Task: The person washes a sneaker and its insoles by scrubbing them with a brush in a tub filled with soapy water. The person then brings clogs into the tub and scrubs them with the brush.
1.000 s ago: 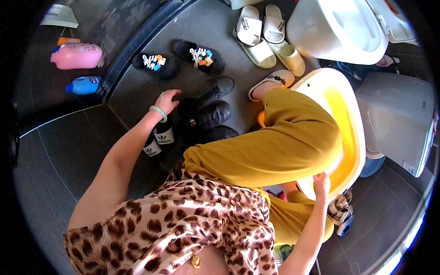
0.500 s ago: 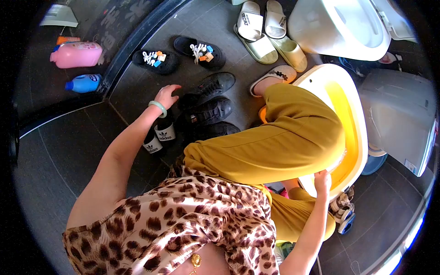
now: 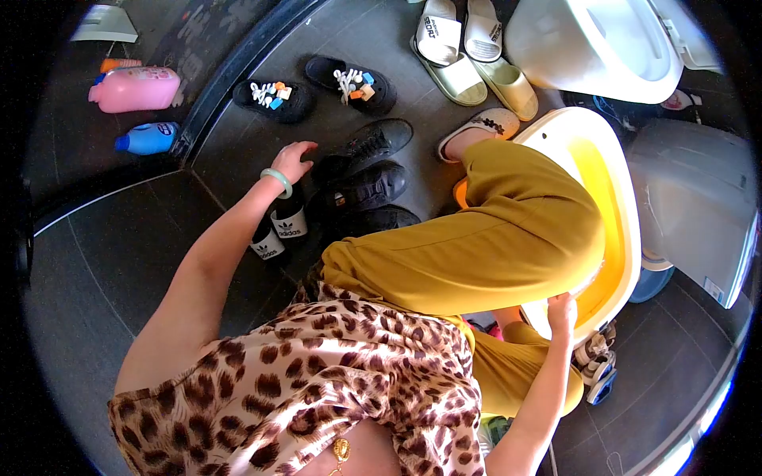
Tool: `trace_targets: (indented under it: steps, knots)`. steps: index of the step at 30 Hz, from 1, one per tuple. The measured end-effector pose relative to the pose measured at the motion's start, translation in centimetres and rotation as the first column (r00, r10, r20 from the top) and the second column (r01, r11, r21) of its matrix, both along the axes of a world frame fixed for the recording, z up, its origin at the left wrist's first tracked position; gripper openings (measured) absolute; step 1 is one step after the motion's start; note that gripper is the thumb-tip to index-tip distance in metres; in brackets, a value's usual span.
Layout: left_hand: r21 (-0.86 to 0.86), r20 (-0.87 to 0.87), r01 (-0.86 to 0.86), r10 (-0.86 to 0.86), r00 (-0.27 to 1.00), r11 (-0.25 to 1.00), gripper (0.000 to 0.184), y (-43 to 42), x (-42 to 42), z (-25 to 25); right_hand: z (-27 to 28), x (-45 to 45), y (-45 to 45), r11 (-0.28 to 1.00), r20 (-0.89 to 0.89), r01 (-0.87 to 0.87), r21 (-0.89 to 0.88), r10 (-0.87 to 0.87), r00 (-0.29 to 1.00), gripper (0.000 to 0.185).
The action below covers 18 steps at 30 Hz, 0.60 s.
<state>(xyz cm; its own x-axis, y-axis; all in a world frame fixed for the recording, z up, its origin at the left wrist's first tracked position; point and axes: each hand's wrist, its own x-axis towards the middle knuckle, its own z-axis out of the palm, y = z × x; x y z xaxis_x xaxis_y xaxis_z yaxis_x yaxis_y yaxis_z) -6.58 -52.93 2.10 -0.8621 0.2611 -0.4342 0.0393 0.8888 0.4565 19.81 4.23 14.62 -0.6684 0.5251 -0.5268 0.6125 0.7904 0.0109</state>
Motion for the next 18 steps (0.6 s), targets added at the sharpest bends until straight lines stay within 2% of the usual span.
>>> trace_targets:
  steps: [2,4,10,18]
  knots:
    - [0.001,-0.012,0.004,-0.004,1.000,1.000,0.042,-0.2,0.0,-0.4,-0.3,0.2,0.2,1.000,-0.063,-0.014,-0.003,0.014,0.998,0.036]
    - [0.013,0.066,-0.025,0.024,0.998,1.000,0.042,-0.1,-0.1,-0.1,-0.2,0.1,0.2,1.000,-0.043,-0.017,-0.006,0.016,0.999,0.035]
    - [-0.018,0.001,-0.002,0.002,1.000,1.000,0.042,0.1,0.1,0.5,0.3,-0.5,-0.7,1.000,-0.061,-0.005,-0.018,0.004,0.998,0.035]
    - [-0.019,0.006,0.005,-0.005,1.000,1.000,0.043,0.0,0.1,0.5,0.1,-0.3,-0.6,1.000,-0.034,0.003,-0.001,-0.003,0.999,0.036]
